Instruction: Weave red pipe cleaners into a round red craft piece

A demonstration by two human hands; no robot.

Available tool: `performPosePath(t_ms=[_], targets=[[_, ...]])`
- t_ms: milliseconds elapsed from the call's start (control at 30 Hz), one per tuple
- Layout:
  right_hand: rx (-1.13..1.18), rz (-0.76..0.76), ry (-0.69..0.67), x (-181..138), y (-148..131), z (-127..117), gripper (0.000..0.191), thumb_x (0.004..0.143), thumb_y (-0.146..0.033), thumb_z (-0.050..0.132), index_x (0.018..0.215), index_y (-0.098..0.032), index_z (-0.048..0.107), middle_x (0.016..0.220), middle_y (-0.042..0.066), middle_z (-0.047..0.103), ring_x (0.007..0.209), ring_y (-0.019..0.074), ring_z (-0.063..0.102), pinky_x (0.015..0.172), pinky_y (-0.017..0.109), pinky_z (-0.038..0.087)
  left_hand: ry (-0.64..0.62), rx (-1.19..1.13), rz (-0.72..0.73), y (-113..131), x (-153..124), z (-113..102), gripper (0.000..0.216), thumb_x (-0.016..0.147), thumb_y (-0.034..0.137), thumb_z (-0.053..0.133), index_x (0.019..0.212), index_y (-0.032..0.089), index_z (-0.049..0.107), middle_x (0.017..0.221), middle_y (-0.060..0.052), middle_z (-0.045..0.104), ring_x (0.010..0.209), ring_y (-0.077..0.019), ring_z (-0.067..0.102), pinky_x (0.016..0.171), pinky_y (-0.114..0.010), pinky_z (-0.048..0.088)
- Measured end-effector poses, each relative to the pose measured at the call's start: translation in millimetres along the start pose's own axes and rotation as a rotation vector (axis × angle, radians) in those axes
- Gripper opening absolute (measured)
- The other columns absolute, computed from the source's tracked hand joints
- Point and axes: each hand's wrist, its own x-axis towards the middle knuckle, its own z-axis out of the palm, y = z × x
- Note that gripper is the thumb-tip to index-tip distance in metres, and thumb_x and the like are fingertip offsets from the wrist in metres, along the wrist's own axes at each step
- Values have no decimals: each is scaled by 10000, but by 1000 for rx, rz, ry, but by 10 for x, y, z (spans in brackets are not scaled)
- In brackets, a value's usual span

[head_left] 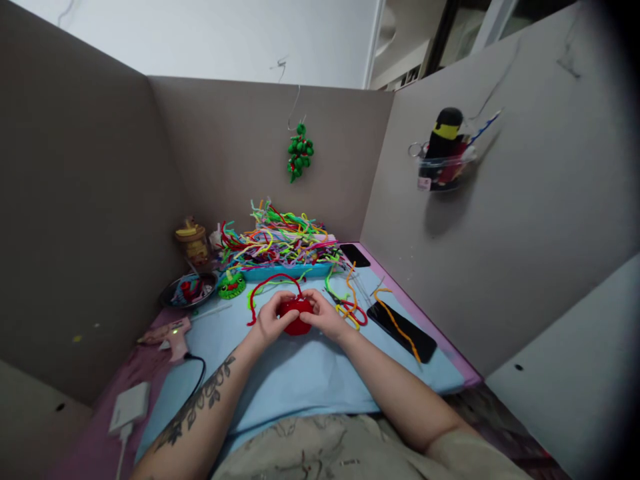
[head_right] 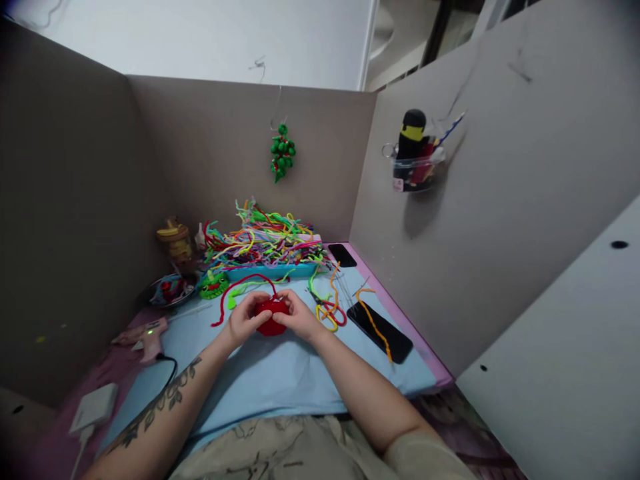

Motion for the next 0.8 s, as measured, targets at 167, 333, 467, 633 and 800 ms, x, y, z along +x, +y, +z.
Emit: performPosePath(t_ms=[167, 333, 467, 633, 800], targets=[[-14, -1, 29, 0, -11, 8, 390, 709, -293, 732, 1014, -253, 492, 936, -6, 593, 867, 163, 577, 757, 278, 438, -15, 41, -67, 51, 1, -17, 381, 717, 325, 676, 1049, 167, 578, 995, -73, 673, 917, -223, 626, 842, -348, 469], [-31, -3, 36, 4, -9, 1, 373, 697, -278, 738, 988, -237, 507, 913, -7, 592, 851, 157, 570, 735, 266, 426, -41, 11, -96, 50, 4, -12, 393, 711, 317, 681, 1047, 137, 586, 1014, -104, 679, 909, -230, 633, 842, -367, 477], [-29, -17, 28, 0, -25, 7, 371, 674, -267, 750, 952, -224, 508, 896, -11, 588, 822, 150, 561, 724, 262, 418, -41, -5, -105, -4, 7, -31, 375, 686, 295, 701, 1013, 134, 611, 969, -98, 687, 862, -223, 637, 799, -357, 488], [-74, 15, 47, -20, -62, 19, 318, 669, -267, 748, 874, -205, 513, 793, -28, 560, 732, 137, 540, 661, 248, 401, -56, -43, -135, 15, -5, -42, 329, 674, 274, 708, 965, 141, 629, 882, -61, 690, 794, -198, 634, 749, -325, 488], [-77, -24, 57, -22, -55, 23, 309, 672, -238, 746, 887, -212, 526, 825, -22, 573, 778, 139, 543, 696, 252, 411, -39, -64, -140, 33, -2, -30, 335, 666, 267, 716, 963, 142, 626, 906, -69, 684, 807, -201, 633, 752, -329, 487]])
